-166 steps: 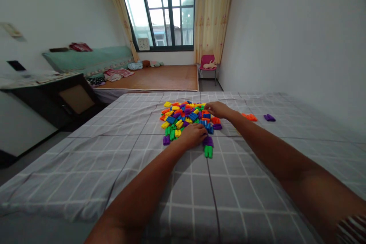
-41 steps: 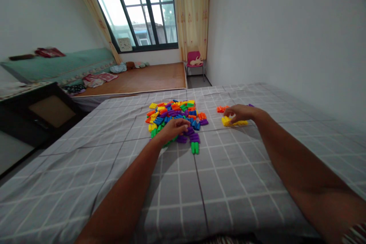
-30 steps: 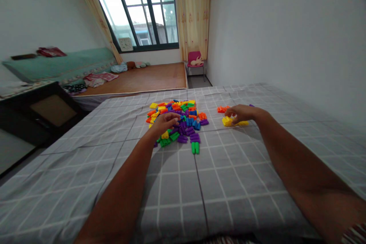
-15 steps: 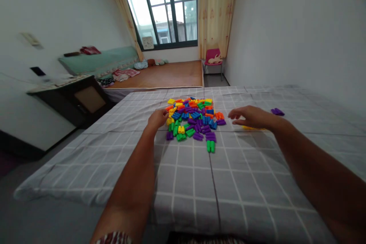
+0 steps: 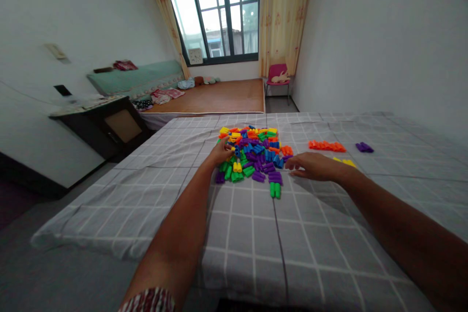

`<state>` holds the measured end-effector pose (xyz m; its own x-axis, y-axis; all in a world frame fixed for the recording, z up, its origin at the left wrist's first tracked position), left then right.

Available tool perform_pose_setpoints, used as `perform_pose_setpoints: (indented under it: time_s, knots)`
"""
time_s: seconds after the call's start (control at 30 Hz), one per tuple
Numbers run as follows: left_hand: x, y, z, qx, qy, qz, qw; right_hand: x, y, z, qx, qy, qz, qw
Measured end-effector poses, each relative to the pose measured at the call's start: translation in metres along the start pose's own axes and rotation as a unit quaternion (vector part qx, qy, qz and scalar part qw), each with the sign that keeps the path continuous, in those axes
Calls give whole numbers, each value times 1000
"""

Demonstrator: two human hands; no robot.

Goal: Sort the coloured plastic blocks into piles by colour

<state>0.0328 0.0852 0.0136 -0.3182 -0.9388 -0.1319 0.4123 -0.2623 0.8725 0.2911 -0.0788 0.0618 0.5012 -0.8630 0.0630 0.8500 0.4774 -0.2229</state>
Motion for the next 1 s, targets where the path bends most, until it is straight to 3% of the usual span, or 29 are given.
perform_pose_setpoints:
  time_s: [0.13, 0.23, 0.37, 0.5, 0.63, 0.8, 0.9, 1.0]
  knots:
    - [5, 9, -8, 56, -64, -11, 996, -2, -2, -5, 8, -4, 6, 1000]
    - [11, 26, -7, 91, -74, -30, 993, -5, 1, -8, 12, 12, 4, 1000]
    - [17, 60, -17, 196, -68, -70, 976, -11, 1, -1, -31, 113, 11, 993]
    - [24, 87, -45, 210, -50, -89, 972, -17, -5, 10, -143, 242, 22, 959]
    - [33, 99, -77, 201, -42, -93, 974, -24, -9, 13, -229, 308, 13, 923]
    - [44, 106, -97, 191, -69, -116, 972, -25, 4, 7, -288, 330, -42, 898]
    - [49, 109, -104, 180, -111, -130, 969, -27, 10, 1, -283, 316, -50, 904]
    - [54, 113, -111, 153, -149, -146, 966, -24, 21, 11, -238, 298, -45, 923]
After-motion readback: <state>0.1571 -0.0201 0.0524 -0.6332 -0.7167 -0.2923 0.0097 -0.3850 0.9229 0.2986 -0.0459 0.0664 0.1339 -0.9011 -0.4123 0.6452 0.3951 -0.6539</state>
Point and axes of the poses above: each hand's wrist, its own x-axis away from the middle knuckle, its own z-axis out of the back of the hand, y = z × x, the point moved 8 cm from there along -x, towards the middle knuckle
